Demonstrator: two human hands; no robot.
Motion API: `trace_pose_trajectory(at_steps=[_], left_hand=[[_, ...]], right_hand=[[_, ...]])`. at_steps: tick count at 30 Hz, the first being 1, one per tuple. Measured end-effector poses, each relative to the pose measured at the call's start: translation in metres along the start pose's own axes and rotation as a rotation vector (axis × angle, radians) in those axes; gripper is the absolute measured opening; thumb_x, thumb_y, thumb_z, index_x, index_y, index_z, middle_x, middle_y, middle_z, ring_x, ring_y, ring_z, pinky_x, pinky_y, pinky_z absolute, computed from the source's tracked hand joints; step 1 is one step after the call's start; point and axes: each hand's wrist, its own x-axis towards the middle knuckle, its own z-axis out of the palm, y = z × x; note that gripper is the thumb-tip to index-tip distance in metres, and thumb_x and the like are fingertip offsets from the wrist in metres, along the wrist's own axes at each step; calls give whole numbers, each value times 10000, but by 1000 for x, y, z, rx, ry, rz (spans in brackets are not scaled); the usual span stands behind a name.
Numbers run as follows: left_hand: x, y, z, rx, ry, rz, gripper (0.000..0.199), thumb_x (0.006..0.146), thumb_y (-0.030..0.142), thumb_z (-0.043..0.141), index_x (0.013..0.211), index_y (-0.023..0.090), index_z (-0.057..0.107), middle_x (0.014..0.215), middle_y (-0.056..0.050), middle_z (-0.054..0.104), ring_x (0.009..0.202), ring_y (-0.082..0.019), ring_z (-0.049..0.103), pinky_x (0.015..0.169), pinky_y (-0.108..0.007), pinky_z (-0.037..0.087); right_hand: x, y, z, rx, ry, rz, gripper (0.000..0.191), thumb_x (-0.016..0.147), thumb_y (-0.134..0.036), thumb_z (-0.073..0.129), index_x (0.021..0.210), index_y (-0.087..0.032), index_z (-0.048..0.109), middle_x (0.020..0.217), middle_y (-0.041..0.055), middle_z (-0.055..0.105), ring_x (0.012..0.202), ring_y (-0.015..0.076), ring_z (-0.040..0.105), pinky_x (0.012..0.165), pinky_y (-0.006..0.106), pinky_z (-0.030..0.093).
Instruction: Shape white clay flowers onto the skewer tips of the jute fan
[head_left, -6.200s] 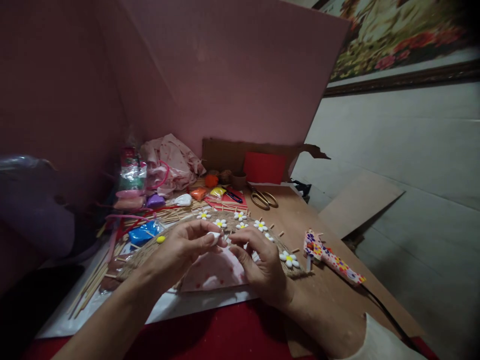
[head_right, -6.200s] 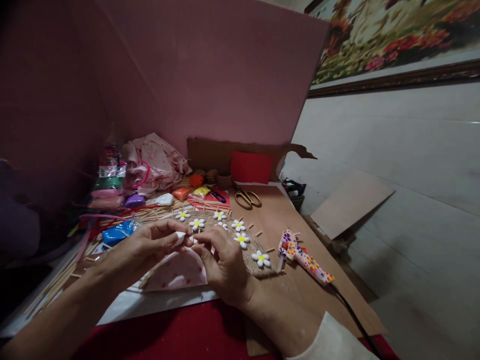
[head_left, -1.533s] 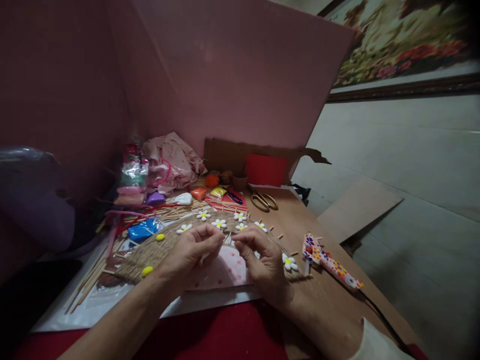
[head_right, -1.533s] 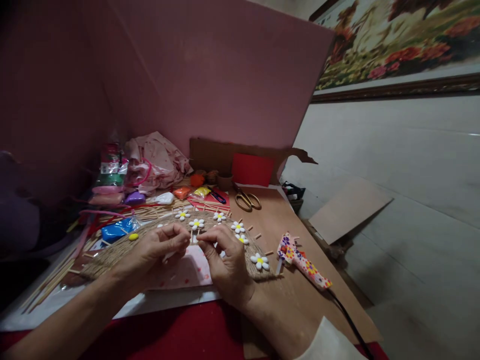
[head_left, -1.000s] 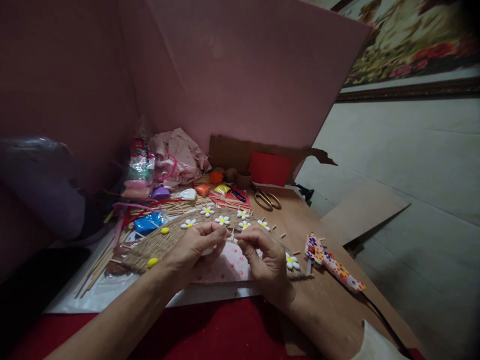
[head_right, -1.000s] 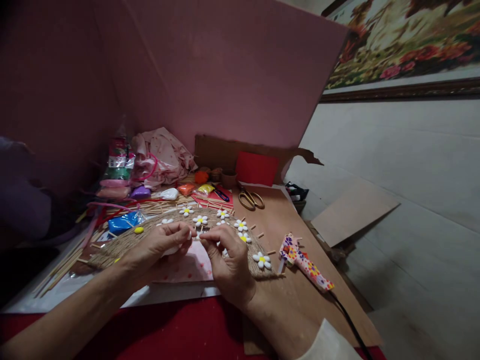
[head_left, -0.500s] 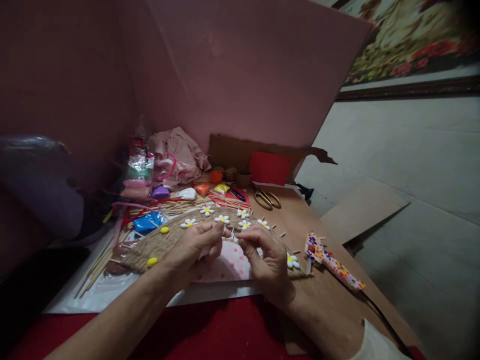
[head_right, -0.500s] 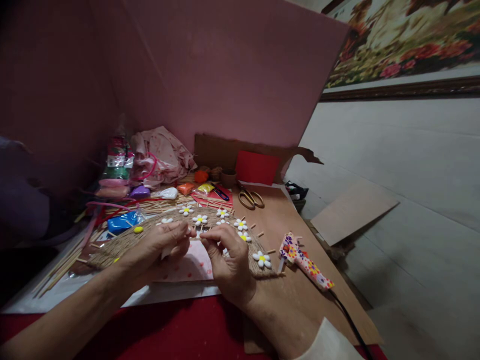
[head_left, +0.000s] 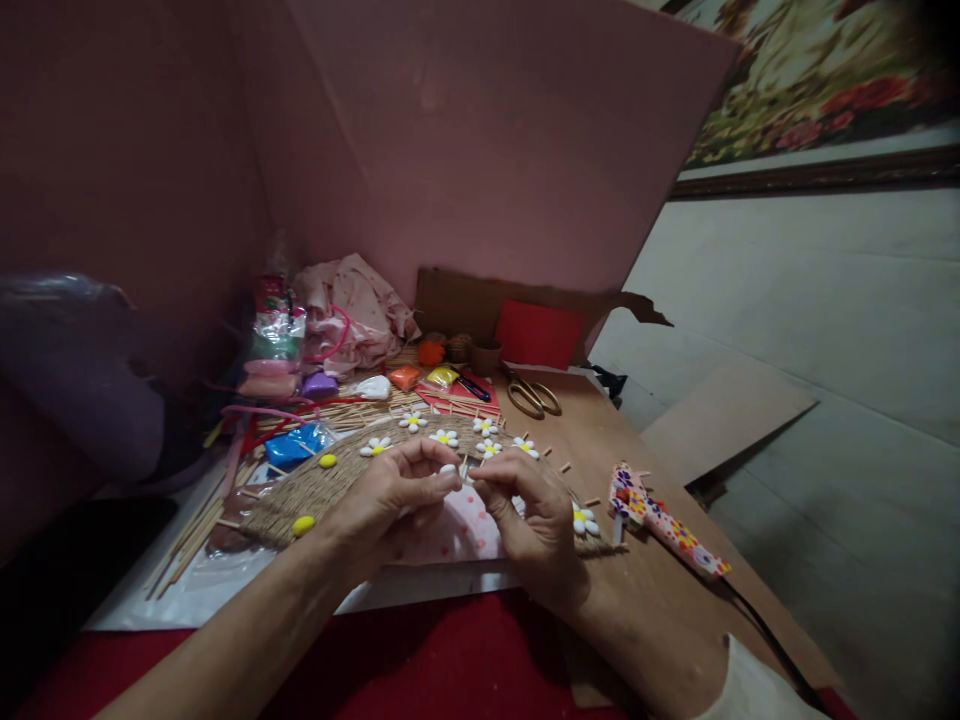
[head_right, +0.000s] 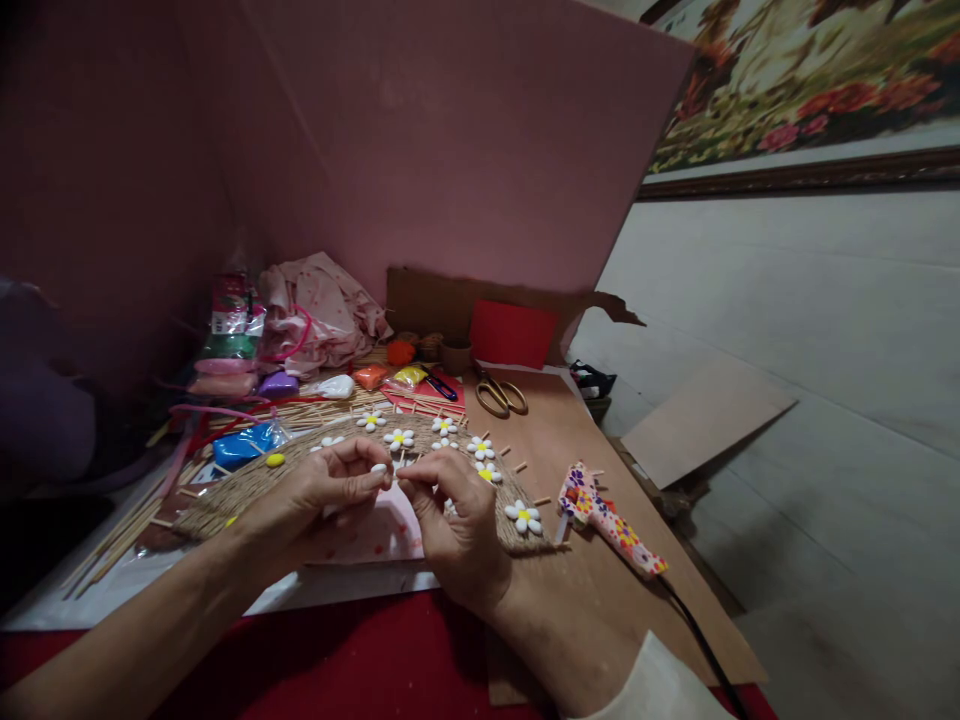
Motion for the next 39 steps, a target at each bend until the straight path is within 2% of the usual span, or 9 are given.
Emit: trace_pose_trajectory(at_steps=[4,9,13,17,20,22,27,32,39], left_hand=[[0,-1,1,3,-30,-29,251,777,411,613,738,168,566,442,89,402,273,-17,221,253,-149,145],[-1,1,1,22,11,-53,234,700,304,708,870,175,610,574,60,563,282,-5,252,252,-146,157],[-2,1,0,78,-14,-41,198,730,356,679,794,183,608,377,100,400,273,-28,216,265,-151,145],[-1,-1,1,127,-44,-50,364,775,491,581,625,160,570,312,94,306,266,-28,175,273,-162,117],[-1,-3,2,156,6,-70,361,711,502,646,612,165,563,320,91,343,263,-26,193,271,-159,120],[-1,-4,2,176,13,-75,365,674,502,679,600,166,559,345,82,385,267,-25,220,272,-157,130],[-1,-7,0,238,9,-61,416,723,557,597,599,159,591,351,77,360,271,-29,217,284,-165,140],[-1,-4,1,212,32,-57,328,677,470,685,587,173,579,347,83,356,269,-30,220,288,-172,128],[-2,-2,2,218,1,-72,361,704,489,653,559,168,576,334,77,346,264,-31,219,283,-180,116]], right_hand=[[-1,-1,0,6,-4,-4,122,824,-85,570,869,-175,639,764,17,581,685,126,523,598,261,415],[0,-3,0,-5,-5,-14,121,823,-81,576,857,-178,638,766,15,609,700,127,541,633,270,422],[0,-3,0,-6,-5,-19,123,835,-95,564,875,-188,634,773,9,607,695,124,537,627,266,423],[0,-2,0,-19,-22,8,126,825,-136,588,933,-193,617,777,6,570,678,125,518,582,255,417],[0,-2,0,-19,-68,30,203,777,-162,656,973,-186,608,819,16,543,675,125,510,568,250,429],[0,-1,1,-22,-87,14,165,786,-153,644,946,-188,624,816,17,531,668,120,505,558,244,431],[0,-1,0,-72,-56,-14,86,815,-146,603,874,-189,649,806,23,534,675,122,511,569,252,436],[0,-1,-1,-44,-72,-1,157,809,-159,612,961,-192,635,826,28,561,666,124,530,559,253,449],[1,0,-1,-74,-39,-26,68,827,-163,592,860,-176,650,757,31,583,689,141,538,591,269,437]])
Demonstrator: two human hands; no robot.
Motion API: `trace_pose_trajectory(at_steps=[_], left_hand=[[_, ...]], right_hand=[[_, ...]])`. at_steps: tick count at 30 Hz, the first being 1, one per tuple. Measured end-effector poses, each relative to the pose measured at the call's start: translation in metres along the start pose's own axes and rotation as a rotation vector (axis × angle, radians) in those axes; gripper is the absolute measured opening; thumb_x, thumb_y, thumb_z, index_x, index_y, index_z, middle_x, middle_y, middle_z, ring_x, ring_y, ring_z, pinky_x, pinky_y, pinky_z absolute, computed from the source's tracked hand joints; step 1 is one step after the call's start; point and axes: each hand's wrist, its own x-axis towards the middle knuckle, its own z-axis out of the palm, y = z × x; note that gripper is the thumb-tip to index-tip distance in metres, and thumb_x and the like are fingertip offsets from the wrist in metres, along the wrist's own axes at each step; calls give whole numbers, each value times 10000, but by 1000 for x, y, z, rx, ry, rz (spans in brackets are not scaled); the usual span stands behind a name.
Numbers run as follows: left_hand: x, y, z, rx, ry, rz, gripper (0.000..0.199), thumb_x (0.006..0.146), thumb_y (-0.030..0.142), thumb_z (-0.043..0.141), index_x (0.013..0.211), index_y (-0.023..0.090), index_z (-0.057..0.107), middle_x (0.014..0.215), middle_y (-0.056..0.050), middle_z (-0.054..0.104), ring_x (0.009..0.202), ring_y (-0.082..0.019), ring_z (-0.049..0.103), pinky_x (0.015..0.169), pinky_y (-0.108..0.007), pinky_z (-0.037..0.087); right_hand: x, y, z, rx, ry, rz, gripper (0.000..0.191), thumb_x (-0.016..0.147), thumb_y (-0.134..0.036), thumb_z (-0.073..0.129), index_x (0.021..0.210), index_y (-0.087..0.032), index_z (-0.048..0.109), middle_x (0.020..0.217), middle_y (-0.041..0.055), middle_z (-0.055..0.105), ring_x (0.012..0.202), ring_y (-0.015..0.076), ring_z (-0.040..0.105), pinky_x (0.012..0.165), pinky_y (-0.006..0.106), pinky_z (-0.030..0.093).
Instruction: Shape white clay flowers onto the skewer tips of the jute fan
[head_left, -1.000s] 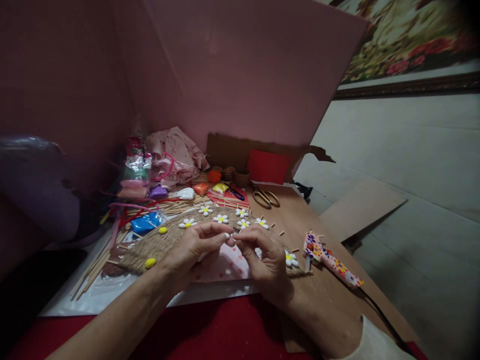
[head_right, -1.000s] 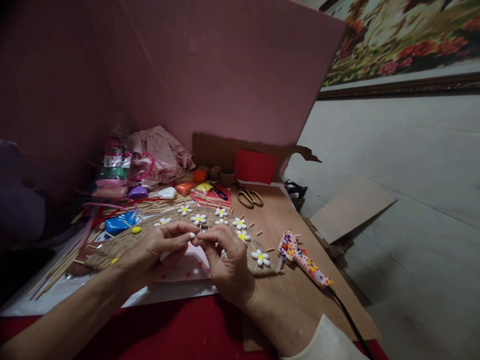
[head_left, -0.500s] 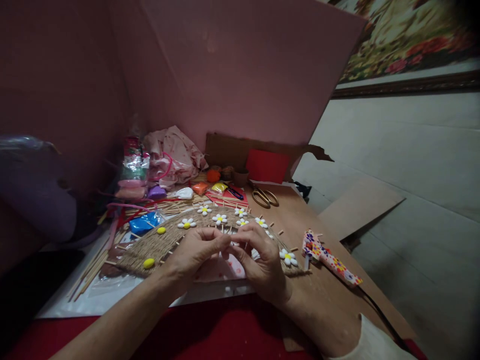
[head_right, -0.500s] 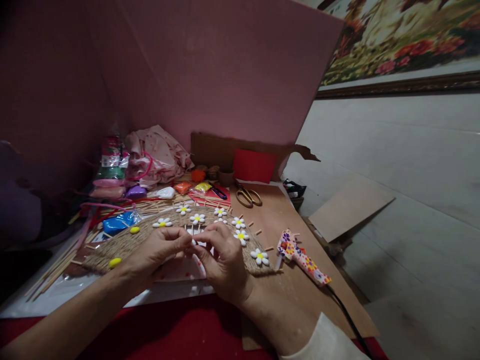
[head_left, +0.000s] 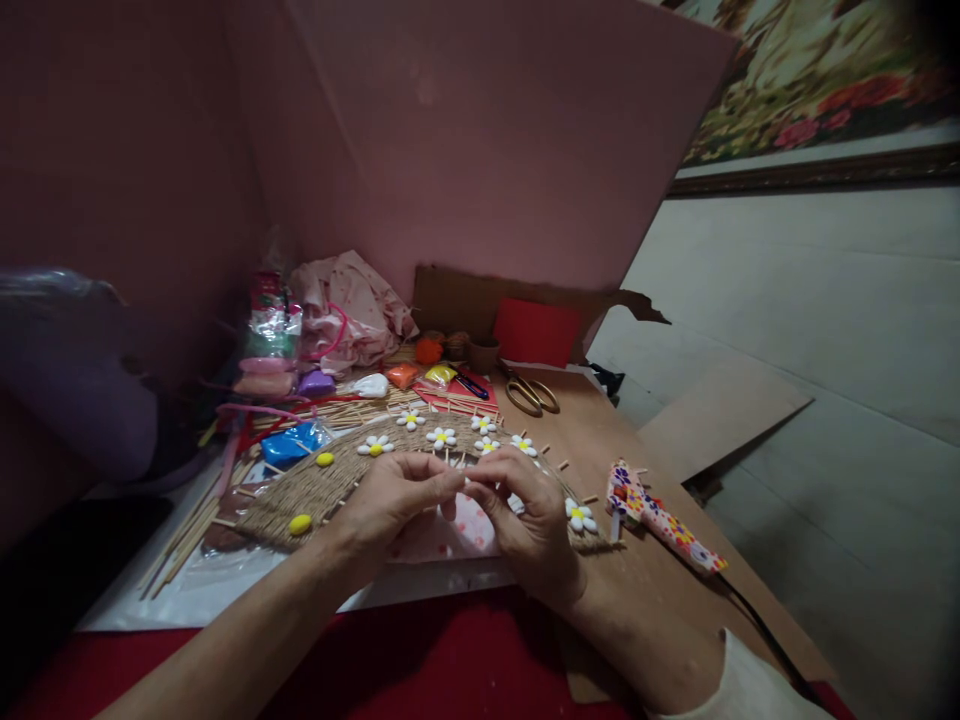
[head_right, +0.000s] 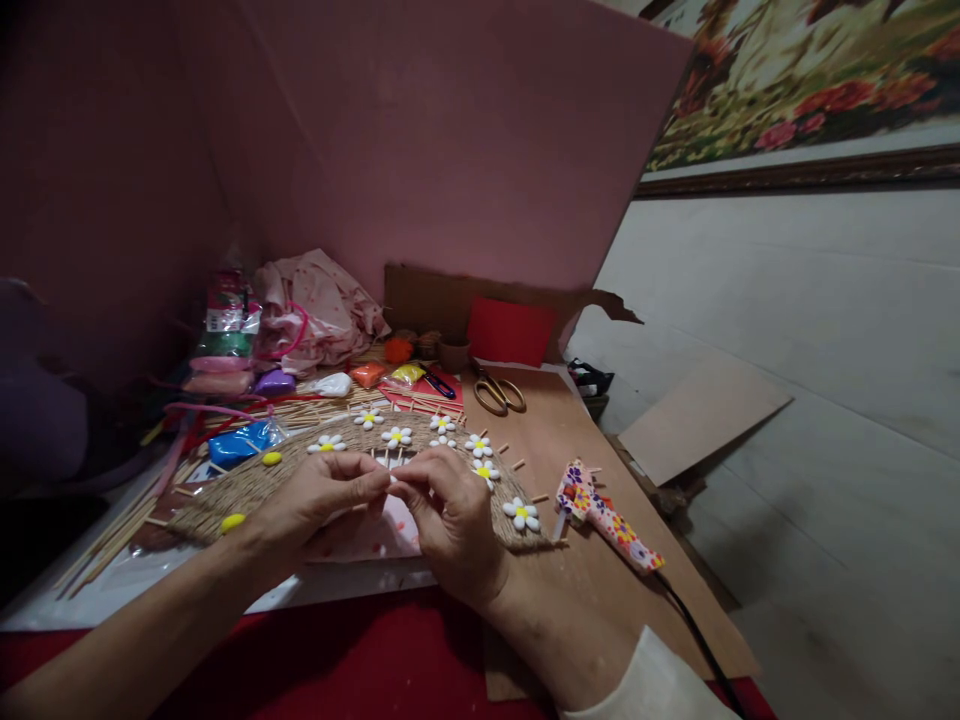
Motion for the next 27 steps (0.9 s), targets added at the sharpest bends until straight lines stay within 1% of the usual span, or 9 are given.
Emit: trace_pose_trajectory(at_steps=[3,7,9,13,15,18,21,25,27], left_hand=[[-1,0,0,-5,9,2,328,686,454,683,567,168,573,343,79,355,265,-29,218,279,-175,120],[-1,2,1,4,17,-28,336,698,481,661,621,162,592,367,70,401,268,-30,235,281,-170,122],[-1,3,1,9,3,-32,351,707,489,649,602,160,581,347,73,386,268,-33,233,282,-169,127],[0,4,0,12,12,-5,341,710,465,656,577,166,560,338,81,365,274,-33,216,288,-172,134],[0,3,-1,13,20,-7,332,713,473,649,602,171,566,360,80,384,274,-33,220,288,-174,130],[0,1,-2,22,-1,-16,349,729,490,624,599,172,565,366,76,385,270,-32,221,286,-176,122],[1,0,-3,11,-15,7,347,724,472,638,574,171,551,361,80,376,271,-29,217,286,-176,126],[0,2,-2,0,22,-11,313,711,474,649,659,172,587,436,69,466,274,-22,237,282,-175,125],[0,3,-2,0,12,-19,321,718,478,640,646,171,579,437,67,471,275,-22,243,279,-173,130]], right_hand=[[0,0,-1,-4,-6,9,106,818,-161,603,915,-165,645,759,33,592,673,139,531,568,262,420],[1,0,-1,-22,1,4,79,826,-157,592,877,-178,650,770,31,594,695,140,540,591,265,435],[1,1,-1,-32,7,-5,71,825,-164,594,869,-186,646,780,30,591,685,136,536,578,261,437],[1,0,-1,-43,-20,21,117,824,-197,595,935,-184,629,761,28,582,638,134,521,541,260,431],[1,0,-1,-48,-19,23,91,831,-191,583,907,-181,632,755,29,586,644,135,525,551,262,433],[2,0,0,-49,-17,7,66,834,-177,573,851,-181,637,766,34,591,672,139,533,575,266,440],[2,0,0,-43,-35,14,103,827,-196,584,919,-182,629,772,33,585,658,138,527,567,270,440],[2,-1,-1,-49,-22,18,64,835,-184,571,860,-181,630,746,29,589,651,138,526,555,265,426],[3,-1,-1,-49,-19,12,55,832,-174,575,838,-181,630,752,29,589,648,137,522,554,264,424]])
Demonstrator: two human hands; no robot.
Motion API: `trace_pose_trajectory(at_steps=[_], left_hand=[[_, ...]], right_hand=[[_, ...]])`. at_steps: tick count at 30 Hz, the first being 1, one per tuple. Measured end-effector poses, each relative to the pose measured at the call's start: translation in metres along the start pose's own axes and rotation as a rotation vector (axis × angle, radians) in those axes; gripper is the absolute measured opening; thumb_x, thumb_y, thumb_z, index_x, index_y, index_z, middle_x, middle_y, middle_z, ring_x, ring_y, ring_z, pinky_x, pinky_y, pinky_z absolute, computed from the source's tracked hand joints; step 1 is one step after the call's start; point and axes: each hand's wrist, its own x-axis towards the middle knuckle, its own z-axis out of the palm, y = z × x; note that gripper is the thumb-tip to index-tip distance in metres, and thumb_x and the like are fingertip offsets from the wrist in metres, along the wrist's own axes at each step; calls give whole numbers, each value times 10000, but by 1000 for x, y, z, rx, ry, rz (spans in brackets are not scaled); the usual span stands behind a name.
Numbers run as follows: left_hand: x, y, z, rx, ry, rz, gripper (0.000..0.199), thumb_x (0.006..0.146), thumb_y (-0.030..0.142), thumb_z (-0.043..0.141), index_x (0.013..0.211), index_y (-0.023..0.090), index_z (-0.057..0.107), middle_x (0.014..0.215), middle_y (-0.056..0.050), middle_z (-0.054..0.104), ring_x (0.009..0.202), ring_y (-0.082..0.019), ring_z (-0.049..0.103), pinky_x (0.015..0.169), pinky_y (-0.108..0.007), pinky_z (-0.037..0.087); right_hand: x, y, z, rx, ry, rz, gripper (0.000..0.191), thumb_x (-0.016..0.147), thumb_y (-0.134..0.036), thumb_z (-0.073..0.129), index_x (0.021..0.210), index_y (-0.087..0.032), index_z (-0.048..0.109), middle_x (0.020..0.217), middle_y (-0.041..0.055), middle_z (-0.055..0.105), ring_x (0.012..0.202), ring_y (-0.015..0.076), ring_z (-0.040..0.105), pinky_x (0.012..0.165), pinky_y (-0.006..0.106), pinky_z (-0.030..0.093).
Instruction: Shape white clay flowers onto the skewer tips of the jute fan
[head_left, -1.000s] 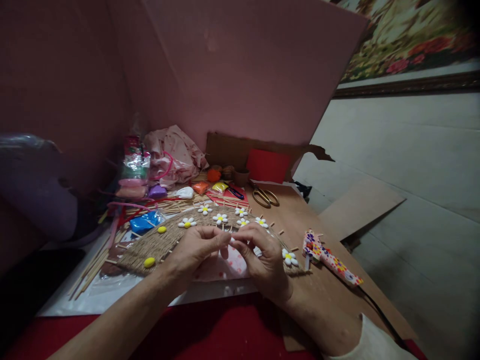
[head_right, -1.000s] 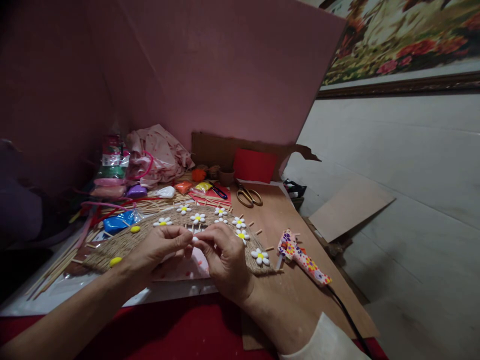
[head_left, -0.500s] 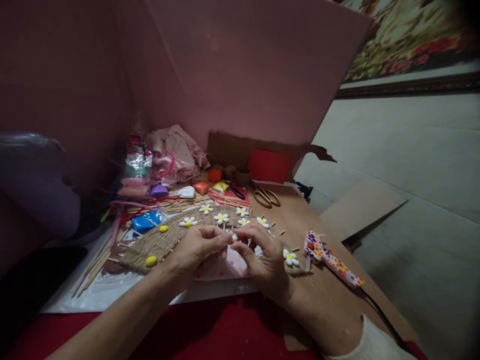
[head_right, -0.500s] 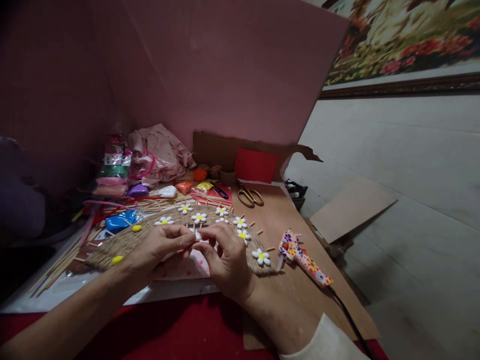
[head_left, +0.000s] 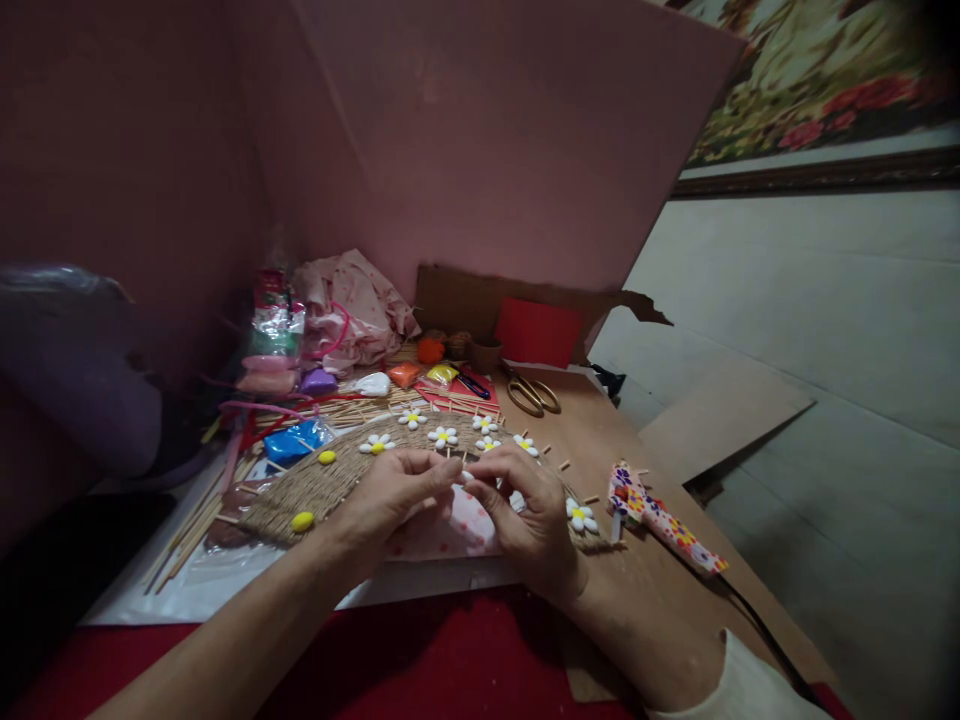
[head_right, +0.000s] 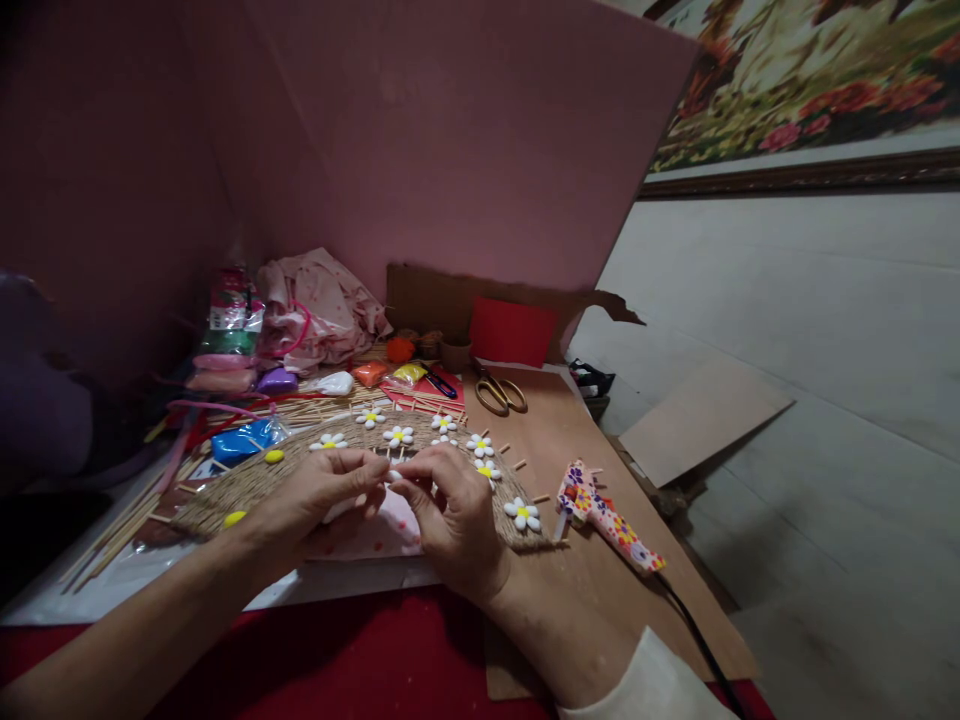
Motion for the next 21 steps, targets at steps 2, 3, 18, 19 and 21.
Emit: trace_pose_trajectory(at_steps=[2,3,18,19,21], left_hand=[[0,0,0,-12,-10,11,322,715,461,649,613,171,554,427,71,465,273,-22,242,276,-169,140],[0,0,0,-20,-10,19,312,710,449,659,616,172,551,436,71,474,271,-20,245,274,-166,144],[0,0,0,-11,-33,3,326,725,459,639,610,164,560,419,68,459,265,-18,237,270,-165,128],[0,-1,0,-14,-37,4,334,728,455,638,587,166,550,394,75,428,260,-21,230,269,-168,126],[0,-2,-1,-28,-37,14,326,733,443,638,581,170,545,385,79,414,256,-24,223,268,-173,128]], right_hand=[[0,0,0,4,-9,1,64,822,-172,588,872,-175,628,756,30,585,632,133,513,547,264,420],[0,0,0,6,-13,2,67,822,-171,588,877,-174,627,756,30,584,630,132,512,548,266,419],[-1,1,0,23,1,-2,66,833,-176,572,867,-182,627,766,31,573,661,140,523,556,267,428],[-1,1,0,27,-4,-2,78,833,-176,570,887,-180,627,768,31,576,662,141,522,559,268,425],[-2,2,0,38,1,-6,96,841,-180,559,909,-177,625,765,30,583,675,146,527,576,274,423]])
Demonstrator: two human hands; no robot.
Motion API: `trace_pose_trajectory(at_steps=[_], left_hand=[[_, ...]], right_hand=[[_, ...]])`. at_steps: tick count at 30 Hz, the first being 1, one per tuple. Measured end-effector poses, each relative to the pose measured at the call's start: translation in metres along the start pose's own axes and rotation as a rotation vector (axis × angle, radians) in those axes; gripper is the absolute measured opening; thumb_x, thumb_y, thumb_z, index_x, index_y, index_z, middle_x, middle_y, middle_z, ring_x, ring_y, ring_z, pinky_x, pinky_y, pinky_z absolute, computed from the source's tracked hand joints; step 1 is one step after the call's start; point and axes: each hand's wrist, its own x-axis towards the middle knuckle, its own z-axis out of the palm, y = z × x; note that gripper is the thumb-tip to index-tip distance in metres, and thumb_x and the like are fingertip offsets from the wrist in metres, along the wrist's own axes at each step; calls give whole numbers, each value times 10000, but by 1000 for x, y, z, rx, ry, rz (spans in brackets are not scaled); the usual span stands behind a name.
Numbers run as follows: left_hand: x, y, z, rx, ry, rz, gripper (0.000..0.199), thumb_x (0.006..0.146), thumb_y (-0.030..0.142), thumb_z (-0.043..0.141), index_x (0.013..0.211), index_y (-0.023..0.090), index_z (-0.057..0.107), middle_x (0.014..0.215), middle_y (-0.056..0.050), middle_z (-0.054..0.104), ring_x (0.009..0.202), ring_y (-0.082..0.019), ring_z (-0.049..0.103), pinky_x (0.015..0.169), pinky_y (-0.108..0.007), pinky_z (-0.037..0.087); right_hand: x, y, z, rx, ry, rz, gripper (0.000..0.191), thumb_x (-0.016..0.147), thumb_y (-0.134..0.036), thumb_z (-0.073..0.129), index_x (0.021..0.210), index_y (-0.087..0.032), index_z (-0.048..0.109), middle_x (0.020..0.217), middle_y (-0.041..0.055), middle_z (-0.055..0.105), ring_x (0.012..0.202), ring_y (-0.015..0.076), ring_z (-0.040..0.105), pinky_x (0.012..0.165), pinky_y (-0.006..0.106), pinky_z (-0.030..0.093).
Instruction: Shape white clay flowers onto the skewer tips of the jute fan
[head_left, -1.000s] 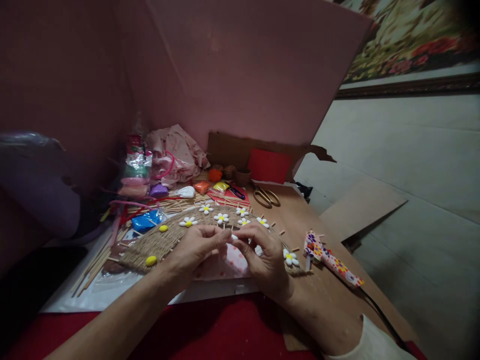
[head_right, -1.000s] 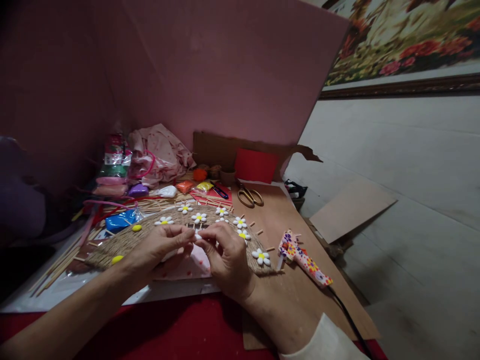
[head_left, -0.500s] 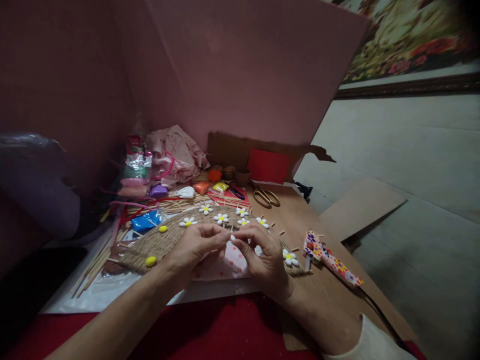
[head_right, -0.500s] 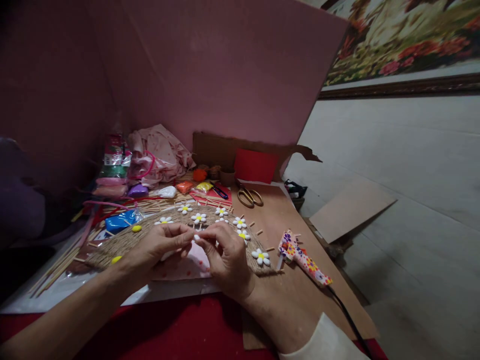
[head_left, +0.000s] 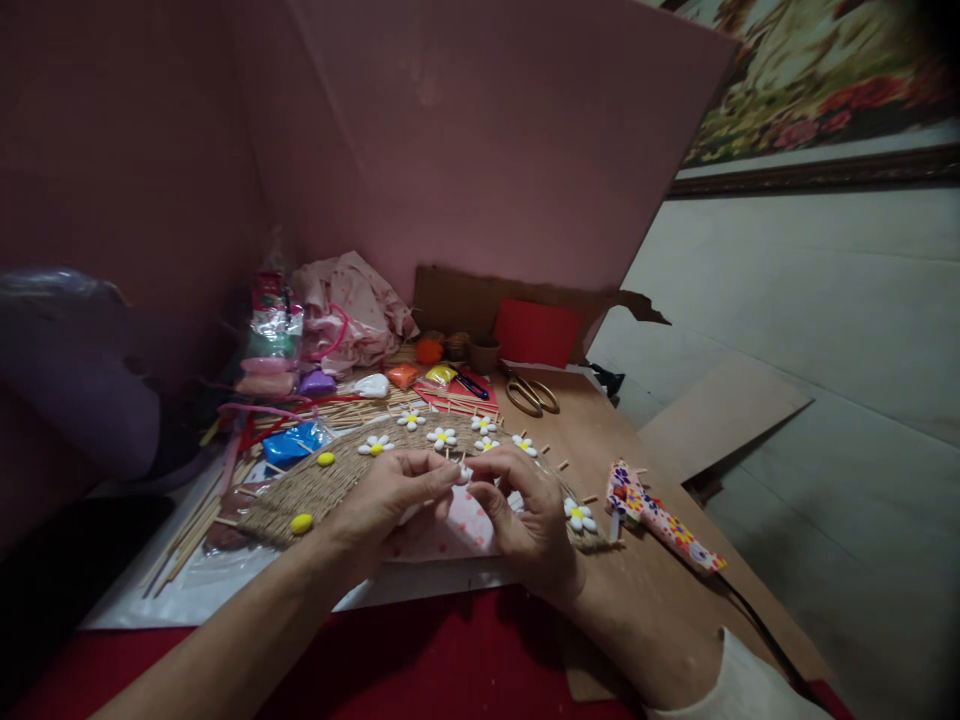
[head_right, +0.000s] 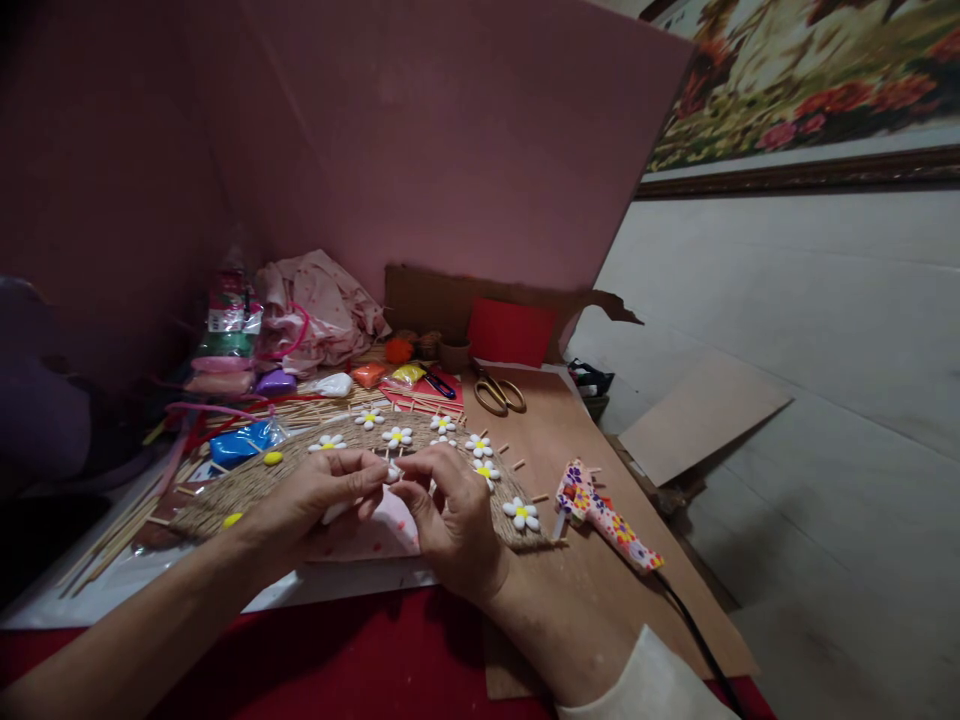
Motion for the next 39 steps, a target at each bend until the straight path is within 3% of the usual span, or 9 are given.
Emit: trace_pose_trajectory(at_steps=[3,7,23,30,39], left_hand=[[0,0,0,-6,-19,10,289,741,417,639,617,167,562,461,61,493,261,-16,234,269,-174,126],[-1,2,2,-5,-76,-12,308,756,414,625,601,157,557,442,63,466,261,-10,230,277,-169,129],[-2,5,4,-5,-20,-14,234,694,365,691,783,166,606,492,56,539,270,-9,265,269,-138,151],[-1,1,1,4,-32,17,293,743,419,638,625,163,558,479,49,525,270,-9,268,268,-142,163],[-2,2,3,24,3,28,291,730,422,650,624,165,562,450,58,495,272,-12,259,268,-143,156]], right_hand=[[0,1,0,13,22,21,82,847,-198,554,885,-182,625,769,29,586,698,151,534,587,276,417],[-1,2,0,41,6,67,78,846,-231,565,872,-187,624,773,25,583,695,147,532,575,265,410],[0,1,0,113,-11,129,100,856,-253,550,871,-182,618,783,18,573,717,141,538,621,266,411],[-1,-2,0,91,-24,48,59,816,-180,607,871,-176,627,762,14,546,644,118,493,546,243,397],[-2,-1,2,58,-39,53,70,820,-171,598,888,-169,616,770,20,550,641,120,493,545,251,402]])
